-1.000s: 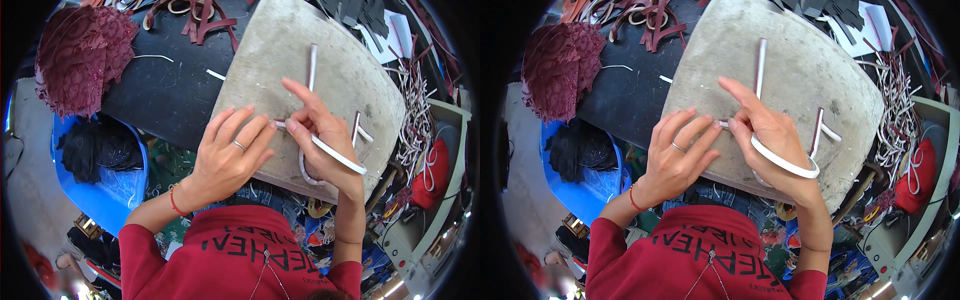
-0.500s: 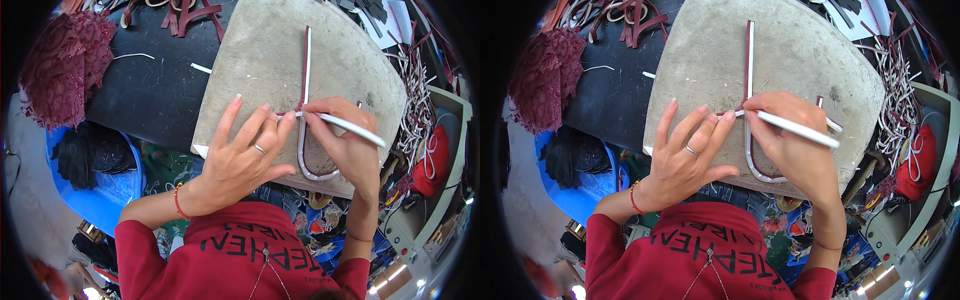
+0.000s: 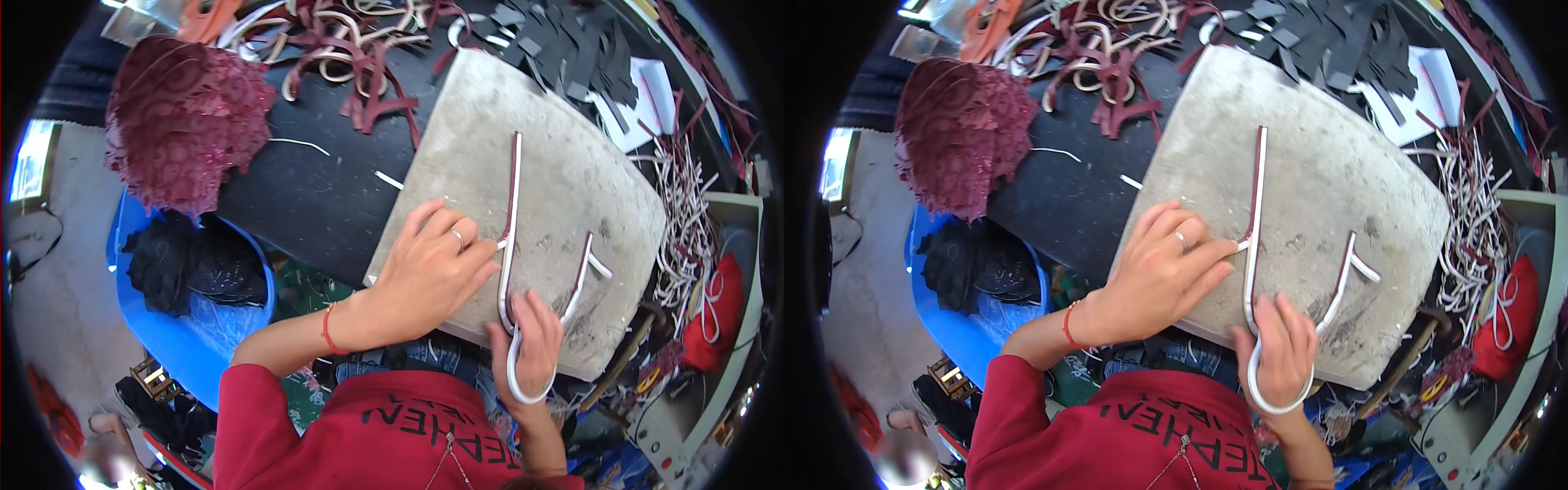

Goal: Apply double-sided adhesive tape to the edges of leather shoe components.

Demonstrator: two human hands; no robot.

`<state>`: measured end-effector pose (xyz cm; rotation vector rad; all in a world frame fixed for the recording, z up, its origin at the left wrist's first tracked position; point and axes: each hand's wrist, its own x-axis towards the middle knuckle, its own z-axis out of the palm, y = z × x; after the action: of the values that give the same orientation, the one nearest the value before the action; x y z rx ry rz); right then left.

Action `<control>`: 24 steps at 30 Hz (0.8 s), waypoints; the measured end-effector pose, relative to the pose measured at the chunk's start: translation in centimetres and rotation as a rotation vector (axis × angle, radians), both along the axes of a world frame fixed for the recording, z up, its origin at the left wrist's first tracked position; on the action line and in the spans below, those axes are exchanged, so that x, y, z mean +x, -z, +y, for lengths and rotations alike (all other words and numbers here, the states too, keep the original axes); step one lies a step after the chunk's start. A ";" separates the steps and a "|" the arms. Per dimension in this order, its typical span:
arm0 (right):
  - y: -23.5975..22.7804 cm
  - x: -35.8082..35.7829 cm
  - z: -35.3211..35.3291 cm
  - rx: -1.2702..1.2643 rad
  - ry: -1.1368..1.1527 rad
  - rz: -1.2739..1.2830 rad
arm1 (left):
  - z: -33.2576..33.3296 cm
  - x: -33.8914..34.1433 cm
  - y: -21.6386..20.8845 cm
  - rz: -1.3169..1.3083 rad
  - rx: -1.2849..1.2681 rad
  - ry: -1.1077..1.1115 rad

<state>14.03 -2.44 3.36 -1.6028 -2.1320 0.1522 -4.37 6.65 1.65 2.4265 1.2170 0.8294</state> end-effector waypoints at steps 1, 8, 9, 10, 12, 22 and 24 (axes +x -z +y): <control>0.9 0.5 -0.3 0.018 -0.010 0.014 | 0.8 -0.2 -0.4 -0.068 -0.096 0.022; -1.1 12.5 5.4 0.309 0.260 -0.113 | 11.5 -4.9 -1.0 0.064 0.247 -0.411; -3.6 14.2 7.1 0.374 0.354 -0.180 | 13.2 -5.5 -0.9 0.205 0.357 -0.472; -5.8 19.7 7.8 0.452 0.325 -0.260 | 15.1 -5.7 -0.4 0.191 0.359 -0.466; -8.3 28.9 8.8 0.574 0.405 -0.409 | 17.5 -7.1 0.9 0.430 0.200 -0.514; -1.9 28.8 3.7 0.182 0.681 -0.060 | 20.9 -8.6 -0.8 0.593 0.022 -0.508; -2.4 20.5 2.5 0.114 0.474 0.264 | 22.4 -11.8 -2.3 0.405 -0.116 -0.513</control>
<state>34.56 0.04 5.76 -1.8528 -1.4941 0.0794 -16.14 29.08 3.96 2.2786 2.0301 0.3656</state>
